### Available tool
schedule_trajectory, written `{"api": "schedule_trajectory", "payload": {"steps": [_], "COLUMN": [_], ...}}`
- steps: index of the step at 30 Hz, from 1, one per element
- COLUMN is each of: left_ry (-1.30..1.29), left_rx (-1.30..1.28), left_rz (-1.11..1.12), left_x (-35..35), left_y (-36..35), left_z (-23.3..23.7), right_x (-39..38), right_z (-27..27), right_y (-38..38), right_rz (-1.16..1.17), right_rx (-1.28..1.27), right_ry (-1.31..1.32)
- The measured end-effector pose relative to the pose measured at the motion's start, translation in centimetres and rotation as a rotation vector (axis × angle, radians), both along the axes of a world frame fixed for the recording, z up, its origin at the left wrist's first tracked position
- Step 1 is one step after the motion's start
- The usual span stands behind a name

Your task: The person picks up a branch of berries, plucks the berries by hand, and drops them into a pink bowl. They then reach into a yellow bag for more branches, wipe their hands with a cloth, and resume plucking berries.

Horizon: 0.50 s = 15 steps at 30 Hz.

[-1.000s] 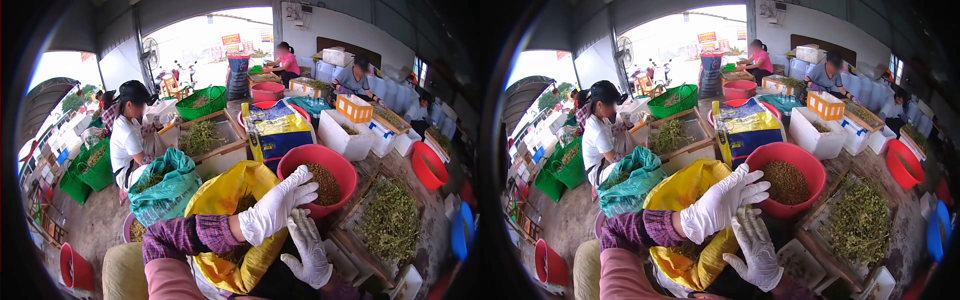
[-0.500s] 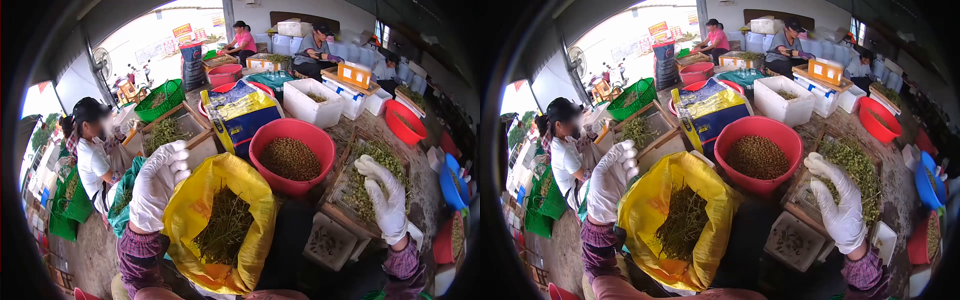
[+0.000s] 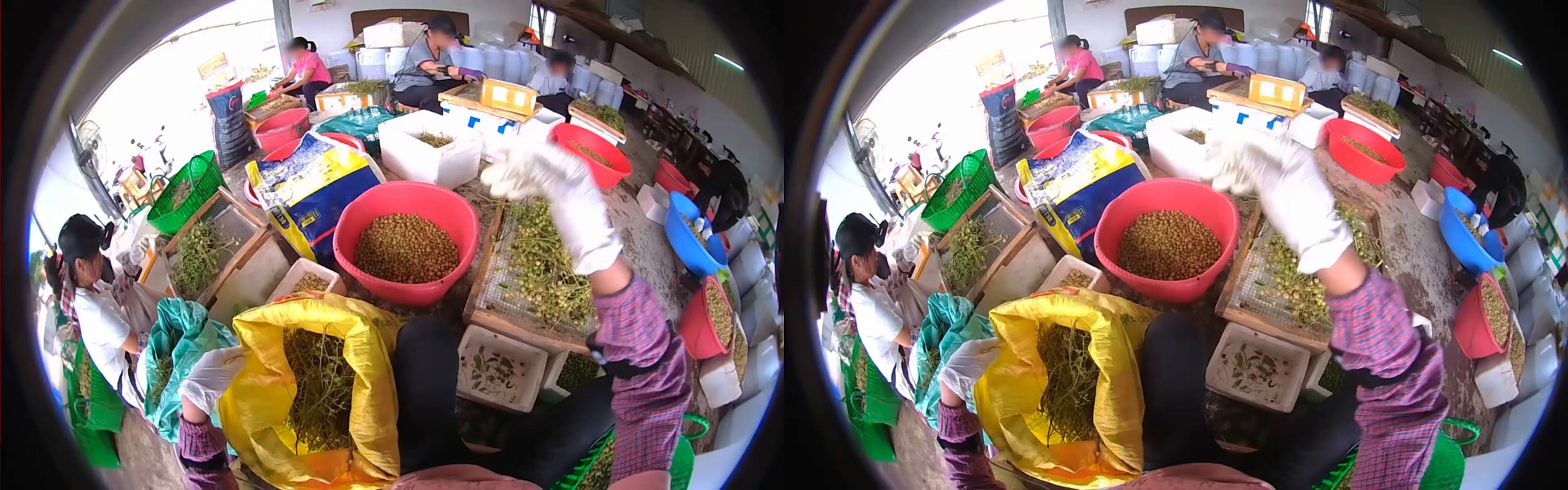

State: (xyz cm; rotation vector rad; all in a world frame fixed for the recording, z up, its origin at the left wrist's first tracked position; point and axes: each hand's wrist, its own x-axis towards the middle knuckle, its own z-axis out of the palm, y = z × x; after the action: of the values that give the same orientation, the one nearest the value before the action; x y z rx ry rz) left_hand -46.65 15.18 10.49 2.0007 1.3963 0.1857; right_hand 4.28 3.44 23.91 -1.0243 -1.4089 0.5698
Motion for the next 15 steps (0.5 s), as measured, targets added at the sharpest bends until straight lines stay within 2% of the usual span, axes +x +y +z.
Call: {"api": "schedule_trajectory", "payload": {"steps": [1,2,3,5,6,7,9,10,12,13,14,15], "left_ry": [-0.087,-0.173,-0.472,-1.076,-1.181,-1.170,-1.142,-0.965,-0.499,-0.293,-0.390,-0.486], "left_rx": [-0.023,-0.044,-0.174,-0.429,-0.606,-0.633,-0.691,-0.690,0.002,0.356,0.425,0.499], "left_rz": [0.074,0.147,0.313,0.640,0.732,0.729,0.721,0.742,0.688,0.637,0.728,0.809], "left_x": [-0.9,-1.3,-1.0,-0.2,0.1,0.0,-1.9,-5.6,-8.1,-8.7,-6.0,-2.3], "left_y": [0.2,0.2,-0.3,-1.9,-1.5,-1.2,0.6,3.6,4.8,4.2,1.8,-0.6], "left_z": [-1.1,-1.5,-1.0,0.7,0.6,-0.1,-3.4,-7.5,-9.9,-9.4,-4.8,0.0], "right_x": [0.6,0.1,0.2,-0.5,-0.4,-0.3,-0.9,-1.4,-2.7,-3.6,-4.7,-6.1], "right_z": [-4.9,-9.2,-13.4,-17.3,-19.1,-20.7,-22.9,-22.5,-21.7,-21.5,-21.4,-20.2], "right_y": [1.1,1.0,1.1,-0.2,-0.4,-0.5,-0.3,-0.3,-0.1,0.2,0.4,0.2], "right_rz": [0.082,0.063,0.068,0.018,0.048,0.078,0.096,0.085,0.072,0.070,0.104,0.021], "right_rx": [-0.169,-0.309,-0.341,-0.452,-0.508,-0.565,-0.509,-0.522,-0.457,-0.376,-0.220,-0.230], "right_ry": [0.097,0.137,0.167,0.234,0.325,0.418,0.435,0.417,0.318,0.238,0.222,0.060]}}
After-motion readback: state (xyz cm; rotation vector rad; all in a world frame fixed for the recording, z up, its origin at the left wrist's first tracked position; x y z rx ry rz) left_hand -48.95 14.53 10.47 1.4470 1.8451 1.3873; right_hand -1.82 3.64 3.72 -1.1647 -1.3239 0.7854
